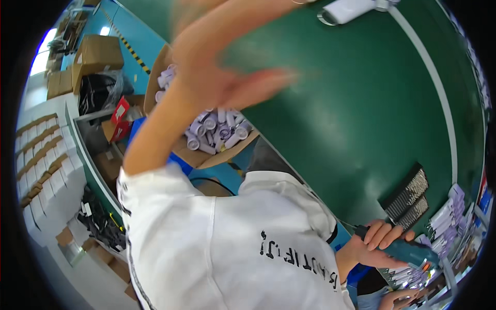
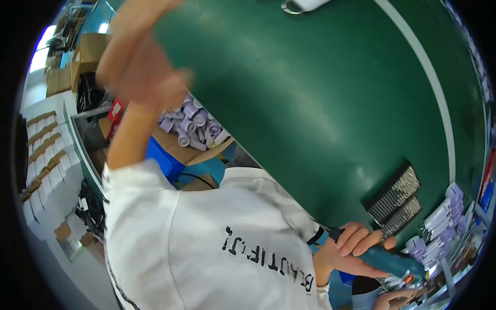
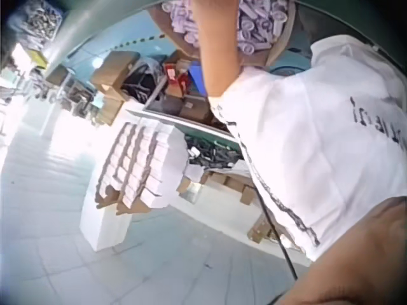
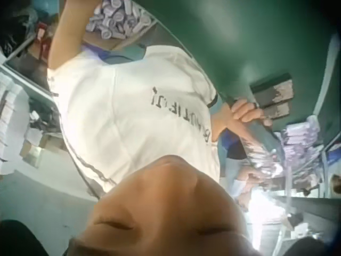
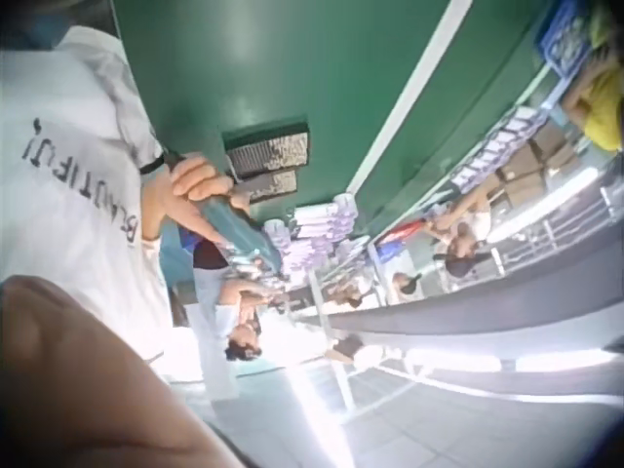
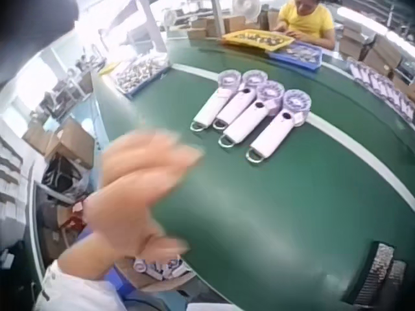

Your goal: Assembling handheld portable fans by driving screws into the housing using an electric screwdriver.

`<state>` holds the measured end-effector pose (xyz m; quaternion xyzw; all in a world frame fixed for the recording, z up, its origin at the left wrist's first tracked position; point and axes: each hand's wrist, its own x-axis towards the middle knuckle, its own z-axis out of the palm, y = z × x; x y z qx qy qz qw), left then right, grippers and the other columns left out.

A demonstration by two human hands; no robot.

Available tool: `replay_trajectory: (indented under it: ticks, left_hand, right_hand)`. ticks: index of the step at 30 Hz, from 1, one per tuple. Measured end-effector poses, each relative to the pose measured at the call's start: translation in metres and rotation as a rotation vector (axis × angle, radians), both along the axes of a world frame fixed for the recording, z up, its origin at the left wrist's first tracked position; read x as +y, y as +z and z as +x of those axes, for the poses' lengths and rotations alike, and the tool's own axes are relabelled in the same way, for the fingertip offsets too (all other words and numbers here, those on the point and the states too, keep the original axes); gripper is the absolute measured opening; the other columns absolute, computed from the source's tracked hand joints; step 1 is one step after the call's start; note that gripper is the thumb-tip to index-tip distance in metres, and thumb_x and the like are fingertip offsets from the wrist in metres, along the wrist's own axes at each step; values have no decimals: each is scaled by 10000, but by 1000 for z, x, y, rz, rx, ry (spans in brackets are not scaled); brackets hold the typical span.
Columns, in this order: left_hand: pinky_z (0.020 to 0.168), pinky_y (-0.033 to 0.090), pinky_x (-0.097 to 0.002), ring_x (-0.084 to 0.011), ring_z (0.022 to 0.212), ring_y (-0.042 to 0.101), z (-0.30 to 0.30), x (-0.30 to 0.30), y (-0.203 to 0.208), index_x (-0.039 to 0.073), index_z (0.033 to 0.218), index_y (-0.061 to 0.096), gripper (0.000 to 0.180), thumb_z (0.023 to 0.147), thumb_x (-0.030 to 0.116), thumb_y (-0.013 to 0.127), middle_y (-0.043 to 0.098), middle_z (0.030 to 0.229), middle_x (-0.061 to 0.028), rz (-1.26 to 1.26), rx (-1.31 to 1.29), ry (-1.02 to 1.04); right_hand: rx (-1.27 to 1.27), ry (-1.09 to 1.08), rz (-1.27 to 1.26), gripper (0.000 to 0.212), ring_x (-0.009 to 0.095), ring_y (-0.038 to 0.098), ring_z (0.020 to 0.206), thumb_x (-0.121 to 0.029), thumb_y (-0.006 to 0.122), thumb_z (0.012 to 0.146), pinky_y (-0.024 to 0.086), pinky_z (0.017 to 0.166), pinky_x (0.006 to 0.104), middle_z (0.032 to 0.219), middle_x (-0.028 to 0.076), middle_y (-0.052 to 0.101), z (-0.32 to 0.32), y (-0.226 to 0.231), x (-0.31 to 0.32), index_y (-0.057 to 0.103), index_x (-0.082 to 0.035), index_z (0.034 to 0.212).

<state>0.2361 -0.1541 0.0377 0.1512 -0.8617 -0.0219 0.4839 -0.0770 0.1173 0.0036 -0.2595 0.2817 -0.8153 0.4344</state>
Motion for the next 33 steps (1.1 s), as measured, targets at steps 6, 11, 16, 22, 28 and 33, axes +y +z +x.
replay_trajectory:
  ticks: [6, 11, 16, 22, 28, 33]
  left_hand:
    - [830, 461, -279, -142, 890, 548, 127, 204, -207, 13, 1015, 578, 91, 950, 78, 580, 584, 972, -60, 852, 508, 1084]
    - [948, 478, -440, -348, 1088, 609, 139, 306, -437, 31, 1269, 546, 548, 801, 244, 737, 628, 1157, -208, 1664, -366, 856]
    - [947, 471, -483, -437, 1118, 564, 142, 290, -500, 16, 1282, 492, 566, 800, 211, 718, 582, 1211, -246, 1602, -571, 851]
    - [912, 464, -480, -445, 1104, 576, 141, 258, -412, -20, 1249, 499, 491, 862, 222, 679, 606, 1178, -272, 1595, -261, 794]
    - [923, 450, -384, -324, 1079, 597, 103, 137, -444, -46, 1279, 438, 582, 857, 244, 714, 598, 1182, -231, 1322, 613, 858]
    - [982, 445, -396, -345, 1174, 561, 102, 111, -520, -1, 1378, 376, 796, 733, 226, 782, 560, 1282, -249, 1384, 603, 694]
  right_hand:
    - [5, 126, 159, 595, 147, 443, 424, -606, 389, 975, 406, 438, 302, 661, 57, 449, 26, -2, -18, 410, -50, 1186]
    - [51, 62, 223, 545, 108, 399, 406, -528, 477, 970, 370, 381, 237, 638, 29, 410, 42, 7, -25, 434, -13, 1143]
    - [114, 40, 207, 594, 107, 393, 415, -559, 407, 989, 363, 387, 237, 637, 30, 405, 58, 21, -14, 453, 12, 1148]
    - [169, -55, 200, 574, 111, 426, 403, -581, 440, 973, 373, 384, 247, 644, 43, 457, 59, 22, -8, 430, -37, 1156]
    - [107, 71, 202, 577, 115, 441, 422, -586, 395, 991, 432, 442, 285, 665, 36, 470, 74, 24, -12, 418, -46, 1194]
    - [175, 16, 155, 526, 104, 416, 408, -523, 389, 1010, 376, 399, 240, 660, 32, 451, 77, 29, -9, 438, -21, 1158]
